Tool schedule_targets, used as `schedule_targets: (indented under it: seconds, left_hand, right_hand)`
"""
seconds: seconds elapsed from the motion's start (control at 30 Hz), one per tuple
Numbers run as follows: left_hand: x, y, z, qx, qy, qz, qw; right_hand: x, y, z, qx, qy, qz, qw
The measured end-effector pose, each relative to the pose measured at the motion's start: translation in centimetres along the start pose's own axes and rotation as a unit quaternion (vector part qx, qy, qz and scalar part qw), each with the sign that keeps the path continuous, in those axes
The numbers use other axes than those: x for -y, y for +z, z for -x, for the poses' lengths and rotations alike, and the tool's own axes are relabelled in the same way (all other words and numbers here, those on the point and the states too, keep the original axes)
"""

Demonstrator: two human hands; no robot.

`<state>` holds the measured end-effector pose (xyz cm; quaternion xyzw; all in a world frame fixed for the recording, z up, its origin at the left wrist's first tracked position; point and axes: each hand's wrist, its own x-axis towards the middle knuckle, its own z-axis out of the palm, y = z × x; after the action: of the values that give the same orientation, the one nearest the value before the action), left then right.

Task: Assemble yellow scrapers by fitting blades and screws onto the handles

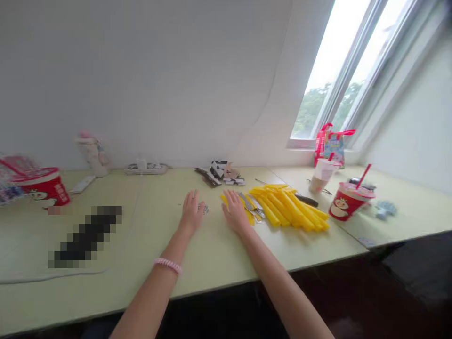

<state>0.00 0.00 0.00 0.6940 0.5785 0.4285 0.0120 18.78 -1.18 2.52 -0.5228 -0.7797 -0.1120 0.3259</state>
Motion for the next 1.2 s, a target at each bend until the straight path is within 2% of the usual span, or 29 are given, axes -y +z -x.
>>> schedule_targets:
  seconds: [0.07, 0.13, 0.27, 0.33, 0.43, 0.57, 0.67, 0.77, 0.87, 0.93, 1.07, 1.13, 1.2]
  left_hand:
    - [-0.1, 0.1, -0.2, -0.002, 0.003, 0.006, 1.0]
    - [-0.2, 0.1, -0.3, -0.005, 0.007, 0.013, 1.0]
    - [-0.6, -0.1, -0.3, -0.014, 0.016, 0.031, 0.999]
    - [-0.7, -0.3, -0.2, -0.024, 0.021, 0.047, 0.998]
    - [-0.8, -0.5, -0.2, -0.035, 0.023, 0.077, 0.996]
    - [-0.8, -0.7, -0.2, -0.033, 0.019, 0.08, 0.996]
    - [-0.9, -0.8, -0.2, -0.024, 0.018, 0.067, 0.997]
    - [-0.9, -0.8, -0.1, -0.021, 0.019, 0.067, 0.997]
    - [-0.9, -0.9, -0.1, -0.024, 0.013, 0.073, 0.997]
    - [-1.0, -1.0, 0.0, -0.031, 0.012, 0.071, 0.997]
    - [-1.7, -1.5, 0.1, -0.05, -0.004, 0.12, 0.991]
    - [-2.3, -1.8, 0.0, -0.04, -0.033, 0.209, 0.977]
    - [-3.1, -2.0, 0.0, -0.017, -0.083, 0.337, 0.938]
  right_hand:
    - [-1.8, -1.6, -0.8, -0.035, 0.072, 0.043, 0.996]
    - [-3.7, -3.5, -1.2, -0.053, 0.162, 0.105, 0.98]
    - [-7.4, -7.7, -0.5, -0.037, 0.349, 0.206, 0.913]
    - [-8.9, -9.6, 0.1, 0.008, 0.383, 0.222, 0.897]
    - [-10.5, -11.5, 0.5, 0.035, 0.416, 0.214, 0.883]
    - [-11.9, -12.4, 0.3, 0.119, 0.432, 0.17, 0.878]
    - [-12.0, -12.4, 0.0, 0.117, 0.407, 0.181, 0.888]
    - [-10.9, -12.0, -0.4, 0.059, 0.362, 0.198, 0.909]
    - [-8.1, -10.9, -1.4, 0.019, 0.311, 0.121, 0.942]
    - [-5.6, -9.8, -2.1, 0.031, 0.285, 0.053, 0.956]
    - [0.4, -7.2, -2.5, 0.097, 0.183, -0.05, 0.977]
    - [3.1, -6.2, -2.2, 0.106, 0.135, -0.085, 0.982]
    - [5.3, -5.5, -1.7, 0.111, 0.097, -0.142, 0.979]
